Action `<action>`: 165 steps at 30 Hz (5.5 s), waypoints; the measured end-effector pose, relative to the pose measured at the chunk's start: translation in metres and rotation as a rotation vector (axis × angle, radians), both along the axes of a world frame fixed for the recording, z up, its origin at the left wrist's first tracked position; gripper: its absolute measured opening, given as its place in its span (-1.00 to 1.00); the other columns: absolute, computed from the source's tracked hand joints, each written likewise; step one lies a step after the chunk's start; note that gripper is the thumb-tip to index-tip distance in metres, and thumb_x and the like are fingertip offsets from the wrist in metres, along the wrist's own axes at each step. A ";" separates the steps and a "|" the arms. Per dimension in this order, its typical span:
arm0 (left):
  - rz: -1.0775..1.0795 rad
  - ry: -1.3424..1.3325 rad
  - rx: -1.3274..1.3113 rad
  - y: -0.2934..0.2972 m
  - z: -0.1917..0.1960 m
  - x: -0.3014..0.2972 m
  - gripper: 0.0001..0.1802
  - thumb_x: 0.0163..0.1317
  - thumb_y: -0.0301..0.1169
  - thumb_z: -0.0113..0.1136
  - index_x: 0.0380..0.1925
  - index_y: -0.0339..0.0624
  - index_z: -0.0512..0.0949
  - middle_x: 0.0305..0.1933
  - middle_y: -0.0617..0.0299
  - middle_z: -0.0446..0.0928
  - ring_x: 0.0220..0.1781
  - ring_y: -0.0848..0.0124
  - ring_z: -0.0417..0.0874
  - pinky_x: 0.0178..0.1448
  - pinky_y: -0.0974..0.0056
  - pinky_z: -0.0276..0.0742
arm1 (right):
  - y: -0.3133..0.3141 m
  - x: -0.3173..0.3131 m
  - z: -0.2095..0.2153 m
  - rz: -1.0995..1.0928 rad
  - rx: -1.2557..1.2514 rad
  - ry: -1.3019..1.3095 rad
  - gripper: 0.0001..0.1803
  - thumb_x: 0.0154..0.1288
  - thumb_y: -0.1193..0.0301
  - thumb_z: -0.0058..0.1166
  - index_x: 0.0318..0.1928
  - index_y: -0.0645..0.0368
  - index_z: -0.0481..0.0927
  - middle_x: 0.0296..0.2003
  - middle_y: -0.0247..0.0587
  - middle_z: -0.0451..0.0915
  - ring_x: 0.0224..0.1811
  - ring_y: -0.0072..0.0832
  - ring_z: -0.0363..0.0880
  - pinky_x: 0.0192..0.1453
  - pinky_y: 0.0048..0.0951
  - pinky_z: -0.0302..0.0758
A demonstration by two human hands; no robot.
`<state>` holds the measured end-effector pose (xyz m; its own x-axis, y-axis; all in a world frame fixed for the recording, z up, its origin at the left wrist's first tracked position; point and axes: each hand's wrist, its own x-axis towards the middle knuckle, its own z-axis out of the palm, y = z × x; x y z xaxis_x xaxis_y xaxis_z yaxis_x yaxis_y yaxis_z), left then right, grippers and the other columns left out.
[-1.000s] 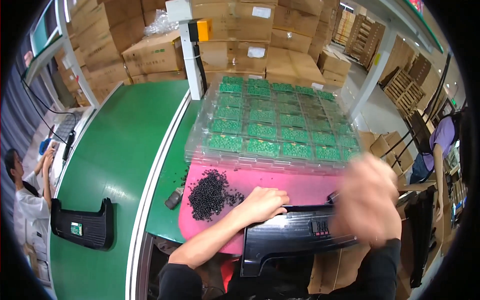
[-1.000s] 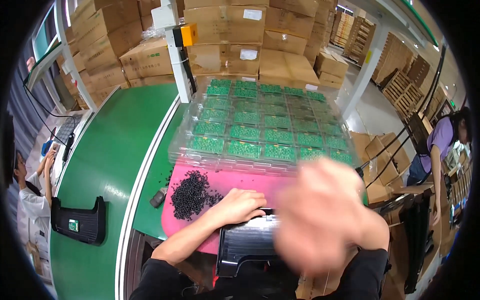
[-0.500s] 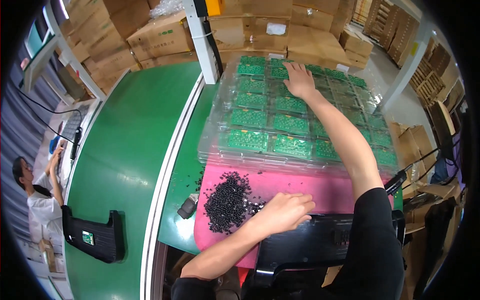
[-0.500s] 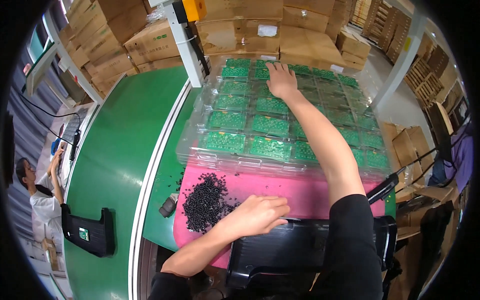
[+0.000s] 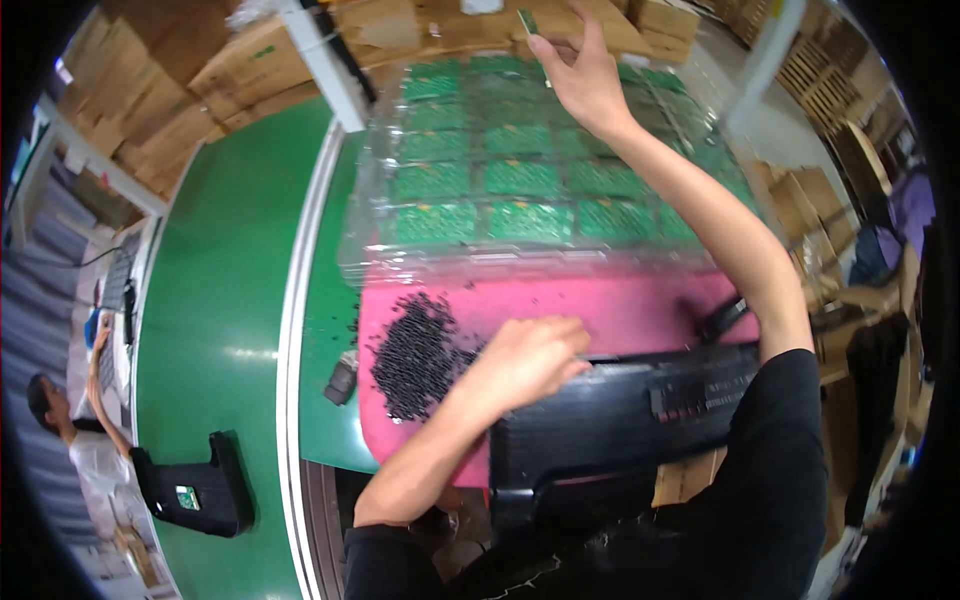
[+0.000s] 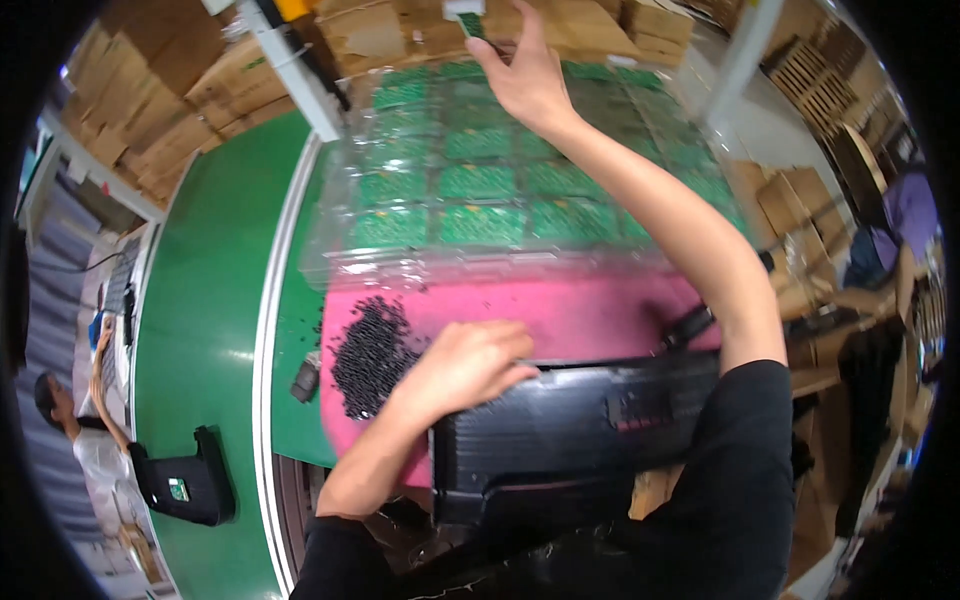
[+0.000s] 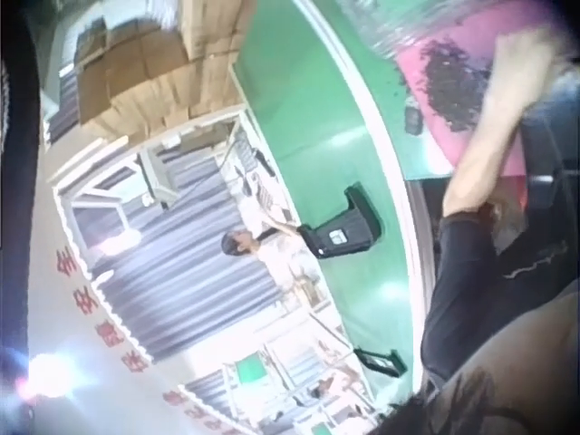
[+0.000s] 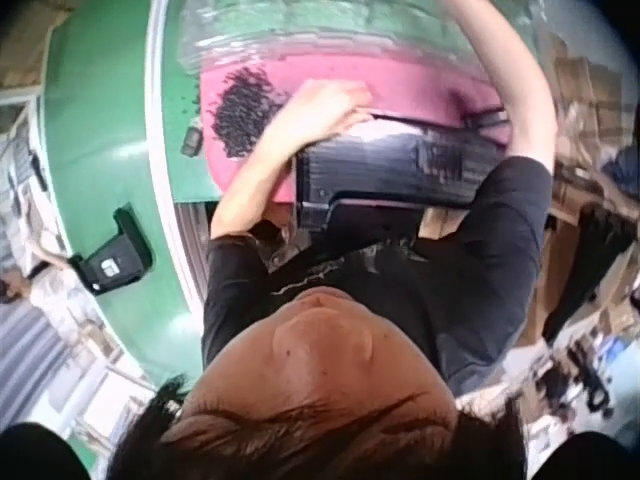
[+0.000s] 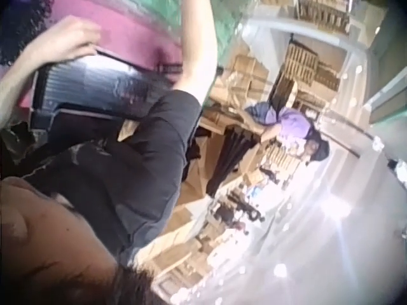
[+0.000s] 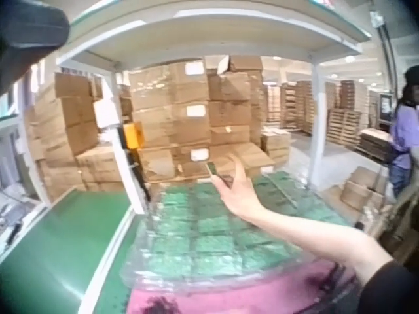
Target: Assembling a PCB into a plastic housing using an electric screwdriver.
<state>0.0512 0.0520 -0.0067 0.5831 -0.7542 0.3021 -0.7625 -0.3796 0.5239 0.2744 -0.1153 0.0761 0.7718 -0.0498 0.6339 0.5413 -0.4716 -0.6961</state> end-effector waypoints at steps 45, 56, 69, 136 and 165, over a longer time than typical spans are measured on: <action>-0.048 -0.021 0.207 -0.080 0.010 -0.061 -0.50 -0.01 -0.10 0.42 -0.14 -0.13 0.55 -0.28 0.24 0.51 -0.25 0.28 0.64 -0.29 0.21 0.55 | -0.181 -0.379 -0.081 0.132 -0.418 0.432 -0.46 0.02 0.42 0.35 0.05 0.30 0.50 0.11 -0.09 0.43 0.22 -0.12 0.33 0.33 -0.21 0.28; -0.059 0.004 0.205 -0.076 0.008 -0.059 -0.49 0.01 -0.12 0.40 -0.10 -0.16 0.53 -0.22 0.19 0.51 -0.20 0.21 0.64 -0.26 0.16 0.55 | -0.178 -0.379 -0.080 0.125 -0.431 0.479 -0.38 -0.05 0.48 0.35 0.11 0.26 0.48 0.15 -0.15 0.43 0.25 -0.14 0.32 0.36 -0.22 0.27; 0.308 0.098 -0.212 0.002 0.066 -0.056 -0.82 0.20 -0.48 0.26 -0.20 -0.26 0.61 -0.31 0.15 0.63 -0.30 0.40 0.66 -0.26 0.34 0.55 | -0.189 -0.377 -0.064 -0.145 -0.061 0.477 -0.50 0.12 0.50 0.23 0.12 0.18 0.51 -0.04 -0.29 0.58 0.02 -0.53 0.48 0.04 -0.52 0.38; -0.333 0.487 -0.346 -0.088 0.087 -0.092 -0.73 0.05 -0.67 0.31 -0.19 -0.39 0.60 -0.30 0.08 0.63 -0.27 0.36 0.67 -0.11 0.33 0.58 | -0.121 -0.411 0.047 0.787 0.728 -0.213 -0.48 0.09 -0.02 0.31 -0.18 0.05 0.41 -0.66 -0.54 0.46 -0.69 -0.71 0.42 -0.43 -0.54 0.45; -0.328 0.089 0.129 -0.085 0.011 -0.048 -0.82 0.20 -0.35 0.22 -0.34 -0.27 0.59 -0.17 0.17 0.66 -0.14 0.13 0.66 -0.10 0.13 0.59 | -0.148 -0.335 -0.042 0.304 0.580 0.158 -0.47 0.25 -0.08 0.07 -0.21 0.16 0.37 -0.64 -0.37 0.34 -0.66 -0.59 0.25 -0.45 -0.49 0.25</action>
<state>0.0037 -0.0326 0.0043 0.3231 -0.9342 0.1514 -0.8084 -0.1892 0.5575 -0.0601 -0.2638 0.0337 0.8865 -0.1143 0.4484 0.4619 0.1599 -0.8724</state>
